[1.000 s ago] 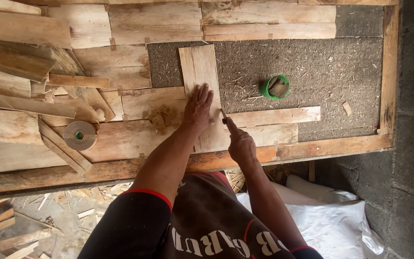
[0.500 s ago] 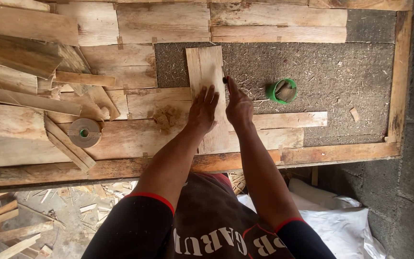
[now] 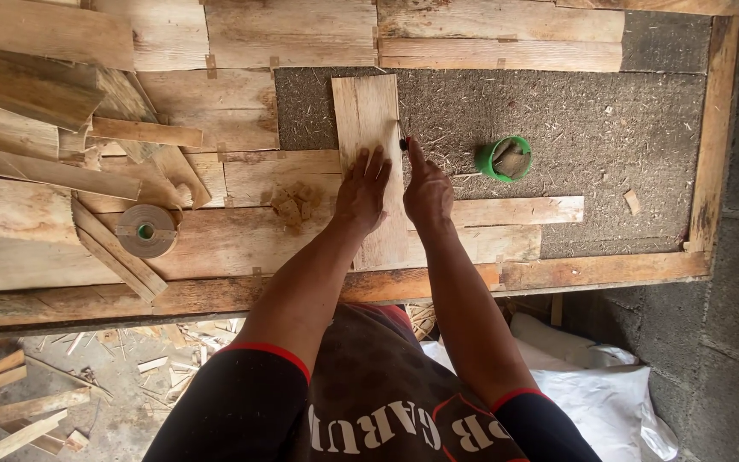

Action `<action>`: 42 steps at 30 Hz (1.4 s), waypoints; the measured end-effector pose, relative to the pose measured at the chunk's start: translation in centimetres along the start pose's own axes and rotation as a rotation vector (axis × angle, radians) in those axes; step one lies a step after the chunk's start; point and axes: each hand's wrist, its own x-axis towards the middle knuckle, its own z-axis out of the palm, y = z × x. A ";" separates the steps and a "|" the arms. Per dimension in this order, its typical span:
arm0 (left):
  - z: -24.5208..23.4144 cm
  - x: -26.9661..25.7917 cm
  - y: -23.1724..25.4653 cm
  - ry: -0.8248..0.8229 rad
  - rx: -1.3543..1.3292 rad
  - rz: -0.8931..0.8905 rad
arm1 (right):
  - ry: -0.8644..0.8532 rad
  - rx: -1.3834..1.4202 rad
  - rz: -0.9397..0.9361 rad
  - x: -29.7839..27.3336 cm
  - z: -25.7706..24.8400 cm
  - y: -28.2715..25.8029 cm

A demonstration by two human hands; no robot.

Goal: Fitting and adjusting small wood strips into a patterned surface using a utility knife.

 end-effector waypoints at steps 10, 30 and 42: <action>0.0 -0.1 -0.2 0.018 -0.005 0.008 | 0.014 0.093 0.007 -1.4 0.2 0.1; 2.2 1.0 -0.6 0.100 -0.014 0.018 | -0.167 0.070 0.036 -4.5 -0.1 -0.7; -0.5 0.2 0.0 -0.039 0.012 -0.009 | -0.060 0.065 -0.056 -8.6 2.0 1.6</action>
